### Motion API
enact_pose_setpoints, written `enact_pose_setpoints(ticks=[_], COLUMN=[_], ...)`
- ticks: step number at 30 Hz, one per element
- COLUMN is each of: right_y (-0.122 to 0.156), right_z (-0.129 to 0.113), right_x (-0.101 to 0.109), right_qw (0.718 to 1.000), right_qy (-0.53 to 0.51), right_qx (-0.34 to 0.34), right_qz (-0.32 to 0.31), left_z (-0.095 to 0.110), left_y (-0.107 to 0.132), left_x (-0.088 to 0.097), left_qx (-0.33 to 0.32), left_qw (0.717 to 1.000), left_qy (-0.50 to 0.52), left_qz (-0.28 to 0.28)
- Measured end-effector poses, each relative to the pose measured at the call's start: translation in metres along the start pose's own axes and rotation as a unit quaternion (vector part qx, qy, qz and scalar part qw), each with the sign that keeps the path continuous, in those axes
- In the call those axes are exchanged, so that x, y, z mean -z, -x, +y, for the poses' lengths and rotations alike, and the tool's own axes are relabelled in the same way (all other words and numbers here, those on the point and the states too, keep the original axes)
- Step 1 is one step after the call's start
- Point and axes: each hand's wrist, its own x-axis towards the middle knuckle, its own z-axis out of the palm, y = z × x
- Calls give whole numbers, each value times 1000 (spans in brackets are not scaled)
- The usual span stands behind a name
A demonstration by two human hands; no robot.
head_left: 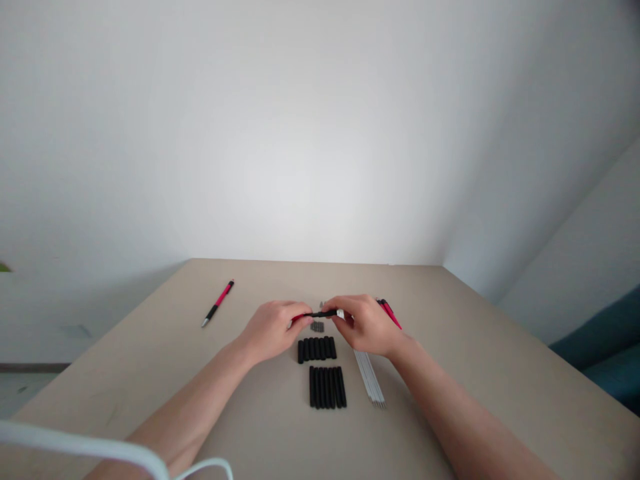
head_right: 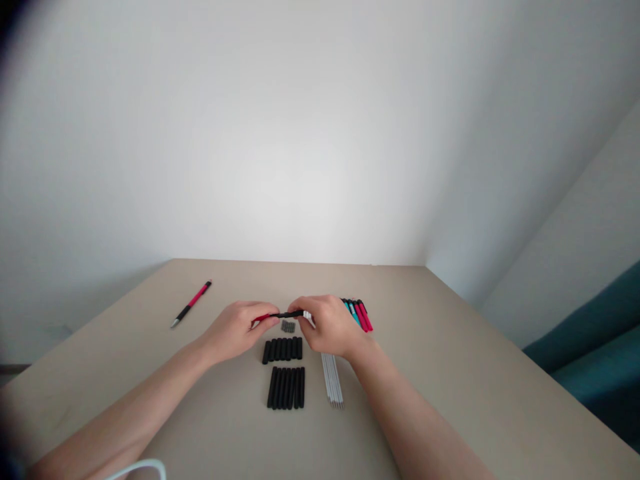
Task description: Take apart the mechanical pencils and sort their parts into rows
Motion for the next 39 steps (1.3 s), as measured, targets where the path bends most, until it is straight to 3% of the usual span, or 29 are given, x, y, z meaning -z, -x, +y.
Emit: enact_pose_setpoints(ticks=[9,17,25,39], right_y=[-3,-4,-2,-4], right_z=[-5,-10,-2,-7], right_x=[-6,-10,-10,-12], right_qw=[999,1000,997,998], right_qy=[13,5,21,-9], right_qx=[-33,-17,-61,-50], right_qz=[-6,-12,31,30], left_z=[5,6,1,2], left_y=[0,-1,0,-1], left_x=[2,1,2,0], left_qx=[21,17,17,38], left_qw=[1000,999,999,999], left_qy=[9,-21,-29,-13], left_qz=[-14,-23,-23,-34])
